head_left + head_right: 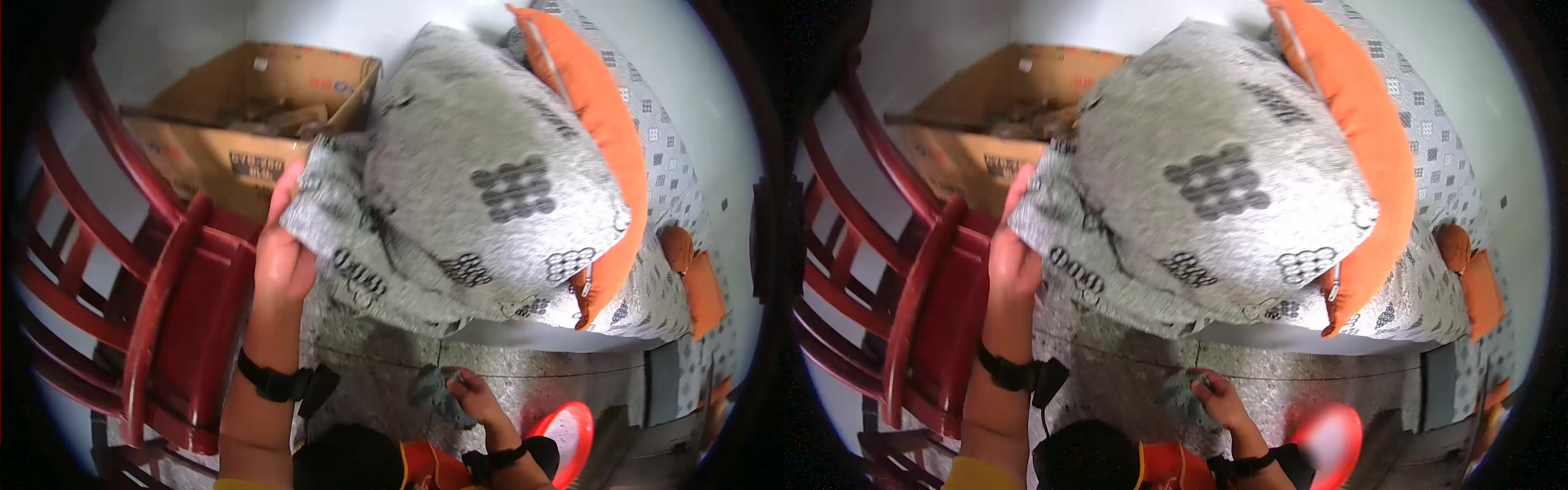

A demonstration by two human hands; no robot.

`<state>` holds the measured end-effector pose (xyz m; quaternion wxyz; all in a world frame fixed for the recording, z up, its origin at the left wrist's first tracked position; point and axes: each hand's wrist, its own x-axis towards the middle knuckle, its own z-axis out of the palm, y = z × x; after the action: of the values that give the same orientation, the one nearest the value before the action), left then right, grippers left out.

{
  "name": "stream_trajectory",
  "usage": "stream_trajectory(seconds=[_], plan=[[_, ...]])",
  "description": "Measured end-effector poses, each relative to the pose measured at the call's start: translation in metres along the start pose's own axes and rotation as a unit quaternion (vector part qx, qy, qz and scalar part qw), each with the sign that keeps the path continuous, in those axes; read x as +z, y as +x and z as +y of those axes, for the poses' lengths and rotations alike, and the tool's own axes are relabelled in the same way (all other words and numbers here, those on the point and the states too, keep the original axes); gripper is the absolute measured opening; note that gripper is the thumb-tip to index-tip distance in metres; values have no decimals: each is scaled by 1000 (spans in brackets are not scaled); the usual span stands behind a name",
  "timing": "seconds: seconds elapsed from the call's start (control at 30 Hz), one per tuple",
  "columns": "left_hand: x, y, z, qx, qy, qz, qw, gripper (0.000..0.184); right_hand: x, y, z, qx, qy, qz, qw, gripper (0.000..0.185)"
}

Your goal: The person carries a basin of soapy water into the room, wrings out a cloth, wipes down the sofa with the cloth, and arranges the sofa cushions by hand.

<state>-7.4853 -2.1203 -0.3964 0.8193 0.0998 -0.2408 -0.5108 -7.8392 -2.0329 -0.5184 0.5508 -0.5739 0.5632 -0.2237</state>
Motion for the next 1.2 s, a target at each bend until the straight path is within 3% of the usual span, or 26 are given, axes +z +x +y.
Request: stream_trajectory(seconds=[0.07,0.1,0.17,0.2,0.3,0.33,0.37,0.43,0.47,0.5,0.57,0.63,0.7,0.73,0.83,0.9,0.97,1.0,1.03,1.07,1.1,1.13,1.17,1.2], plan=[[-8,0,-7,-9,35,12,999,40,-1,-6,-9,-12,10,-31,999,27],[-27,10,-9,-96,12,26,995,36,-3,-7,-7,-23,24,-30,999,27],[-30,1,-9,-120,88,49,988,35,-6,-6,2,11,29,-63,998,26],[-27,-2,-5,-135,146,52,979,36,-8,-6,3,11,-57,-50,997,28],[-18,-13,5,-172,293,111,934,38,-15,-19,-24,2,-134,-15,991,30],[-5,-17,10,-226,286,127,922,37,-13,-17,-15,-97,-109,19,989,36],[7,-23,18,-278,315,136,897,37,-14,-23,-14,-91,-97,0,991,36],[18,-27,26,-309,354,144,871,37,-21,-33,-41,51,7,-21,998,42],[19,-30,26,-317,362,190,856,36,-23,-37,-48,57,-5,-29,998,44],[35,-28,27,-336,320,184,867,33,-24,-41,-54,59,-4,-36,998,44],[27,-32,39,-349,328,197,856,35,-20,-47,-55,63,165,-54,983,43],[69,-26,49,-359,307,239,848,37,-19,-50,-22,88,158,-75,981,41],[80,-25,59,-316,262,286,866,48,-19,-58,-13,-10,91,-41,995,39],[83,-21,65,-283,263,287,877,47,-34,-75,-64,89,183,-74,976,35],[114,-14,81,-242,248,258,902,46,-61,-109,-147,179,227,-87,953,33],[135,-8,91,-227,240,228,916,46,-73,-127,-164,174,208,-76,960,31],[146,-2,93,-212,33,279,936,46,-92,-148,-191,134,68,-46,988,35],[170,7,95,-205,-6,340,918,38,-104,-159,-205,175,40,-39,983,36],[157,-1,97,-223,-14,330,917,38,-119,-167,-223,179,42,-17,983,36],[120,-18,100,-217,201,261,919,35,-131,-178,-241,178,31,-16,983,36],[132,-4,94,-265,193,257,909,36,-138,-196,-265,184,27,-1,983,37],[143,10,87,-311,187,252,897,38,-152,-207,-308,188,-74,11,979,38],[187,27,87,-416,-19,348,840,45,-162,-219,-328,188,-63,28,980,38],[213,42,84,-448,-13,312,838,47,-173,-230,-342,175,-67,36,982,37]])
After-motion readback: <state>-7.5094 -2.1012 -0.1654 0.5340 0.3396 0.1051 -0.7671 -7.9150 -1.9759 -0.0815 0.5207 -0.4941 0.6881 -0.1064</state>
